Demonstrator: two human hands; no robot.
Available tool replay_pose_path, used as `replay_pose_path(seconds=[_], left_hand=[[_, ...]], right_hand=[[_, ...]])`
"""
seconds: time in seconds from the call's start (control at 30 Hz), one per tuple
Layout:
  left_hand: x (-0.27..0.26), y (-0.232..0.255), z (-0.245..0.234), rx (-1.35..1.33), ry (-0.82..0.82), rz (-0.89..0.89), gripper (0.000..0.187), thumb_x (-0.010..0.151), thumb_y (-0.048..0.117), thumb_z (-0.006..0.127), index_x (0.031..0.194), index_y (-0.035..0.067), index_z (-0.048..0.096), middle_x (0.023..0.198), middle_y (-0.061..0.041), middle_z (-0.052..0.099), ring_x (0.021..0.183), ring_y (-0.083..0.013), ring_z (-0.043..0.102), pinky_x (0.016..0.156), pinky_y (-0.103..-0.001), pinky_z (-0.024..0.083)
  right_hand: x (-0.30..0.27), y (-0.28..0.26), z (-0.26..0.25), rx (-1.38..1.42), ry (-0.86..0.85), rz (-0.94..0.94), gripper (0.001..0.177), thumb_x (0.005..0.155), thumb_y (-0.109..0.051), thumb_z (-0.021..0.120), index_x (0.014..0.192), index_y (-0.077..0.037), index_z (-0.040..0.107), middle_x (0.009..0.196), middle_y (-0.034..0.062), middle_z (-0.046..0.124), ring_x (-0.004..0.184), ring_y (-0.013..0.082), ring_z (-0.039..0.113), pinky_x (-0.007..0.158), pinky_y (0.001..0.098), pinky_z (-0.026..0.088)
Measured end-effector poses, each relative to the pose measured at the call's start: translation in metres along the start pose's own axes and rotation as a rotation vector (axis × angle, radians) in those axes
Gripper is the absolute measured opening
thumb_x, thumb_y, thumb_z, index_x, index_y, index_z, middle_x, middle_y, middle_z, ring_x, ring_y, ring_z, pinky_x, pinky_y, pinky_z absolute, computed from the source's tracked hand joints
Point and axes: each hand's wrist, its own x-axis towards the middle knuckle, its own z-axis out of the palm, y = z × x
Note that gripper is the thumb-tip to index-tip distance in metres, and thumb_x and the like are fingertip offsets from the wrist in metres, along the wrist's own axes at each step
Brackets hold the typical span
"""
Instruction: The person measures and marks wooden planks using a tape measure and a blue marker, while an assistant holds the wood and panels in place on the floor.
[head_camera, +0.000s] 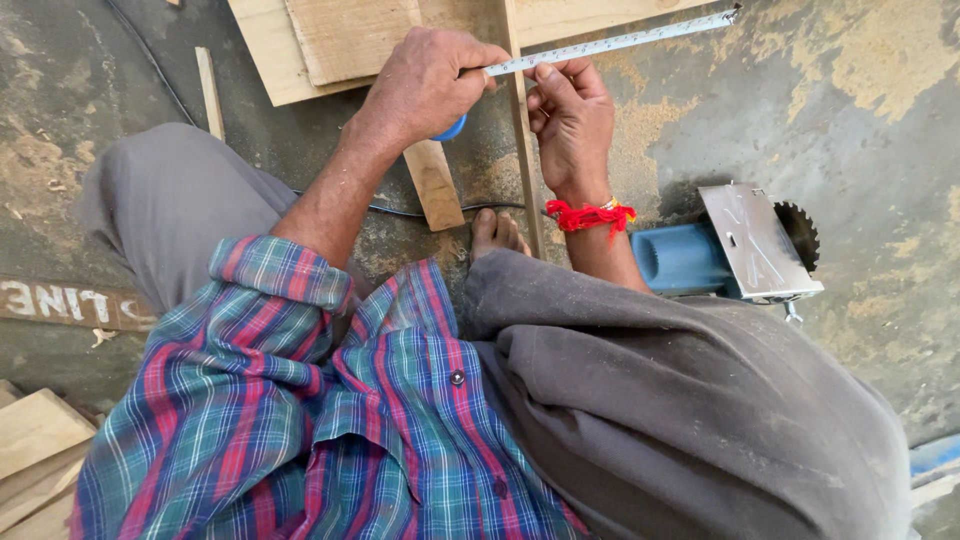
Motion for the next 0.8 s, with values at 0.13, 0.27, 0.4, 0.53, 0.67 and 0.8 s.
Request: replay_pose_path(seconds=[0.13, 0.27, 0.4, 0.53, 0.67, 0.8], left_hand=[[0.0007, 0.0016, -0.0006, -0.007, 0.003, 0.000, 0.033, 0.089, 0.010, 0.062, 0.116, 0.016, 0.080, 0.088, -0.009, 0.077, 0.079, -0.0260, 0.075, 0.075, -0.041, 0.058], [0.0004, 0.0050, -0.0034, -0.018, -0.019, -0.017, 0.032, 0.089, 0.010, 0.062, 0.114, 0.017, 0.080, 0.088, -0.010, 0.077, 0.078, -0.0268, 0.074, 0.074, -0.041, 0.057], [0.0007, 0.0070, -0.0039, -0.028, -0.008, -0.023, 0.031, 0.089, 0.009, 0.061, 0.113, 0.016, 0.080, 0.086, -0.009, 0.077, 0.078, -0.0257, 0.074, 0.073, -0.040, 0.057], [0.0003, 0.0064, -0.0034, -0.014, -0.020, -0.035, 0.032, 0.088, 0.008, 0.061, 0.112, 0.015, 0.080, 0.086, -0.009, 0.077, 0.077, -0.0257, 0.074, 0.073, -0.041, 0.057], [0.0004, 0.0049, -0.0009, 0.001, -0.012, -0.013, 0.031, 0.089, 0.007, 0.060, 0.112, 0.015, 0.080, 0.086, -0.008, 0.077, 0.077, -0.0240, 0.074, 0.074, -0.040, 0.058], [-0.0004, 0.0039, 0.0013, -0.018, -0.017, -0.062, 0.030, 0.091, 0.008, 0.060, 0.112, 0.016, 0.080, 0.085, -0.006, 0.078, 0.072, -0.0198, 0.073, 0.069, -0.038, 0.058]], right_hand=[[-0.0012, -0.0002, -0.0010, -0.011, -0.001, -0.005, 0.005, 0.101, -0.004, 0.069, 0.102, -0.003, 0.065, 0.096, 0.0075, 0.072, 0.072, 0.0110, 0.062, 0.058, 0.0236, 0.046], [-0.0003, 0.0002, -0.0010, 0.006, -0.005, -0.008, 0.006, 0.101, -0.003, 0.069, 0.103, -0.003, 0.064, 0.096, 0.0082, 0.072, 0.072, 0.0113, 0.061, 0.058, 0.0235, 0.045], [-0.0004, 0.0002, 0.0008, -0.029, 0.000, -0.025, 0.005, 0.101, -0.002, 0.068, 0.103, -0.002, 0.064, 0.094, 0.0077, 0.071, 0.072, 0.0118, 0.062, 0.056, 0.0239, 0.046], [-0.0009, -0.0015, 0.0013, -0.040, 0.003, -0.013, 0.005, 0.102, -0.002, 0.068, 0.102, -0.003, 0.063, 0.094, 0.0086, 0.072, 0.071, 0.0119, 0.062, 0.056, 0.0235, 0.047], [-0.0001, -0.0005, 0.0008, -0.038, -0.008, -0.029, 0.005, 0.102, -0.002, 0.068, 0.103, -0.002, 0.063, 0.093, 0.0085, 0.072, 0.071, 0.0122, 0.062, 0.056, 0.0238, 0.047], [0.0006, 0.0000, -0.0006, -0.016, -0.010, -0.019, 0.005, 0.102, -0.002, 0.068, 0.103, -0.002, 0.063, 0.094, 0.0087, 0.072, 0.071, 0.0121, 0.062, 0.056, 0.0237, 0.047]])
